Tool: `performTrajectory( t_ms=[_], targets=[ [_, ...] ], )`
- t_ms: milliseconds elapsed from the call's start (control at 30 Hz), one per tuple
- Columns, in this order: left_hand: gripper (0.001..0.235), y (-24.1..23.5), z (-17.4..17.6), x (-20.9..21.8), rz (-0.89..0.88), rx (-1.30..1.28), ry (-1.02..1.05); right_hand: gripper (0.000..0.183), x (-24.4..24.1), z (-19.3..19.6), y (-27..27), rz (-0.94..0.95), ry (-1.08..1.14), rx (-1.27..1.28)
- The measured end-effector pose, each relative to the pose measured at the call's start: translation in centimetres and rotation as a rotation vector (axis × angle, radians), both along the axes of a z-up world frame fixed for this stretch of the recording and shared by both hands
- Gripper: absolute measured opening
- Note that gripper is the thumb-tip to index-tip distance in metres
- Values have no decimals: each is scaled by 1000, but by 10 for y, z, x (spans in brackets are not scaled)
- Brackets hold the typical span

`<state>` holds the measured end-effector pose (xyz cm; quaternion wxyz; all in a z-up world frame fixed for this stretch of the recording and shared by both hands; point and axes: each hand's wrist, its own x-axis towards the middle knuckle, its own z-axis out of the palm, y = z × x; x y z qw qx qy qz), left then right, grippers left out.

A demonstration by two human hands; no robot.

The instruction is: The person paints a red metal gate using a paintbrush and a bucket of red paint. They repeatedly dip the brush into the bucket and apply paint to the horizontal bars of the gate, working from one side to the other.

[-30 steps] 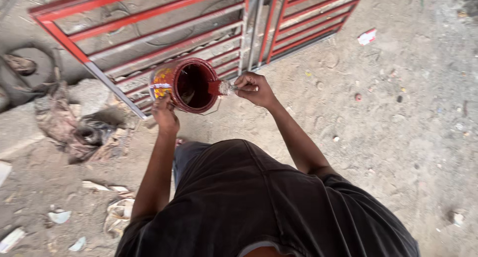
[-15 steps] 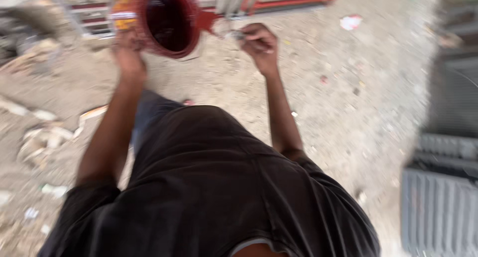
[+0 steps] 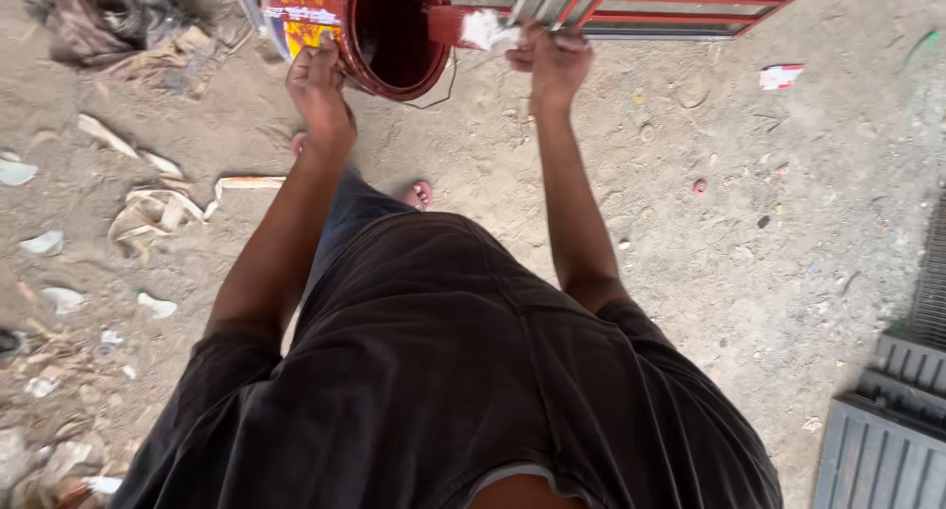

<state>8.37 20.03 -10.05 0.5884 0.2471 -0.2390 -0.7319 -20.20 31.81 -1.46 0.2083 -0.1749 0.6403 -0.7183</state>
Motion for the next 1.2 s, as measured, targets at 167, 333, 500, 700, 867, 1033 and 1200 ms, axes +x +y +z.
performTrajectory(
  t_ms=[167,333,500,700,867,1033,1200],
  targets=[
    [12,-21,-15,17,-55,128,-9,9,-8,-19,11,62,-30,-215],
    [19,-38,-20,50,-90,155,-48,22,65,-54,-11,171,-131,-297],
    [25,-69,-33,83,-127,148,-60,29,109,-37,-35,14,-120,70],
    [11,-125,-42,142,-219,196,-140,12,124,-25,-26,-117,-127,-46],
    [7,-148,-57,170,-361,76,5,20,121,-55,18,-224,-266,-287],
    [6,-155,-70,174,-302,263,-207,22,119,-68,65,-352,-353,-309],
    [14,-157,-73,183,-278,238,-162,21,115,-59,80,-505,-365,-425]
  ],
)
